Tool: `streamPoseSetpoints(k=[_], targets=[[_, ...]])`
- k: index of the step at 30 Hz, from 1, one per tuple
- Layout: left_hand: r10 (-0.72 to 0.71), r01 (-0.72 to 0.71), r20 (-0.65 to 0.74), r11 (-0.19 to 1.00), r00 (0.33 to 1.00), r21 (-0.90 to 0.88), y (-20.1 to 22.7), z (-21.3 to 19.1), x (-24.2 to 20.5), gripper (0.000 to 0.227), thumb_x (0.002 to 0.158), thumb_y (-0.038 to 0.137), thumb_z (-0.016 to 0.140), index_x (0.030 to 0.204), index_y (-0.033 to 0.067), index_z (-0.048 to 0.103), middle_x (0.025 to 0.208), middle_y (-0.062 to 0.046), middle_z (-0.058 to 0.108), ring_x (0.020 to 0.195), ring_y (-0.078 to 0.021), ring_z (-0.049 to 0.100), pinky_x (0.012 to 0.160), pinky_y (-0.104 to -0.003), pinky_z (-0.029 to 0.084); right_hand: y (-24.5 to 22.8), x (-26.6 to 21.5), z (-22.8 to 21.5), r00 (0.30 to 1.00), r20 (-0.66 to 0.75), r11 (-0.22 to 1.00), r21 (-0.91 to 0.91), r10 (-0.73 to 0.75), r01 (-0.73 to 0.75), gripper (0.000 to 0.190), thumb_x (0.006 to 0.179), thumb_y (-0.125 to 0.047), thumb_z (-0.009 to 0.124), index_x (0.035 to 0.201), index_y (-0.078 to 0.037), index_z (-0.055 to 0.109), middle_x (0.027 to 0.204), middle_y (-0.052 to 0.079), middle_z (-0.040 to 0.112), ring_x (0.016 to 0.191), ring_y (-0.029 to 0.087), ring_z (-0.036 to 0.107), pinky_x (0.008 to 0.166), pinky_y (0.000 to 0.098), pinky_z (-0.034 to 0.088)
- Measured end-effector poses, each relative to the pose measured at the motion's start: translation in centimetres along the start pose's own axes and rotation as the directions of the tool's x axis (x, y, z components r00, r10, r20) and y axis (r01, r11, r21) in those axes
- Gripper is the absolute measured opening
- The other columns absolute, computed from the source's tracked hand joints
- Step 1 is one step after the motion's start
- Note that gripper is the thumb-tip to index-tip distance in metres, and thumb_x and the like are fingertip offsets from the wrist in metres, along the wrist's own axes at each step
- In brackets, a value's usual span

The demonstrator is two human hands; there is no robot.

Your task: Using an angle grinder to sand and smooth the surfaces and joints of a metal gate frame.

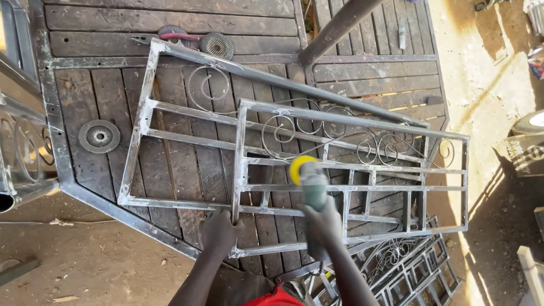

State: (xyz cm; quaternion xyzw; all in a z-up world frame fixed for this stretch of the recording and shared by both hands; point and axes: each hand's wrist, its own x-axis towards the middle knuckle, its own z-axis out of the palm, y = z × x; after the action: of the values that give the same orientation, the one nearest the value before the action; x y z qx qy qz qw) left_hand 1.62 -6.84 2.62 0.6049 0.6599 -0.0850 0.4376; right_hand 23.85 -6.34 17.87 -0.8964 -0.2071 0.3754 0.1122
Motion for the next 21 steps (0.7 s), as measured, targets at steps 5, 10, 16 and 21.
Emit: streamPoseSetpoints(k=[5,10,16,21], targets=[[-0.141,0.137,0.068,0.989,0.988,0.052,-1.9,-1.3,-2.5,0.033,0.087,0.047,0.055,0.095,0.0231,0.075,0.101,0.006,0.07,0.1,-0.019,0.068,0.108,-0.042,0.034,-2.4,-3.4,3.0,0.98,0.169,0.961,-0.237,-0.101,0.14,0.036,0.084,-0.038,0.069,0.107,-0.015,0.054,0.086,0.001,0.07,0.071,0.017,0.065,0.062,0.034,0.054],[-0.283,0.278,0.039,0.955,0.958,0.106,-8.3,-2.4,-3.8,0.034,0.092,0.057,0.066,0.101,0.0248,0.071,0.088,0.008,0.072,0.082,-0.0117,0.072,0.08,-0.032,0.056,0.9,-2.3,2.8,0.988,0.137,0.967,-0.235,-0.067,0.098,0.044,0.078,-0.043,0.068,0.105,-0.014,0.051,0.091,0.006,0.069,0.078,0.026,0.066,0.067,0.0415,0.05],[-0.32,0.323,-0.046,0.943,0.946,0.079,-11.0,-5.3,-5.0,0.033,0.088,0.043,0.06,0.099,0.0154,0.075,0.108,-0.001,0.073,0.109,-0.0248,0.066,0.098,-0.044,0.042,6.5,-0.6,-1.6,0.995,0.02,0.993,-0.073,0.093,-0.091,0.039,0.091,-0.03,0.071,0.123,-0.013,0.055,0.098,0.004,0.067,0.08,0.014,0.062,0.074,0.0301,0.057],[-0.311,0.312,-0.019,0.947,0.95,0.083,-11.4,-4.6,-4.2,0.033,0.092,0.045,0.061,0.096,0.0142,0.072,0.119,0.0,0.07,0.112,-0.0255,0.066,0.099,-0.046,0.041,13.1,5.5,-4.6,0.974,-0.16,0.983,0.112,0.161,-0.144,0.036,0.085,-0.032,0.07,0.11,-0.008,0.061,0.088,0.006,0.066,0.076,0.019,0.063,0.07,0.0354,0.056]])
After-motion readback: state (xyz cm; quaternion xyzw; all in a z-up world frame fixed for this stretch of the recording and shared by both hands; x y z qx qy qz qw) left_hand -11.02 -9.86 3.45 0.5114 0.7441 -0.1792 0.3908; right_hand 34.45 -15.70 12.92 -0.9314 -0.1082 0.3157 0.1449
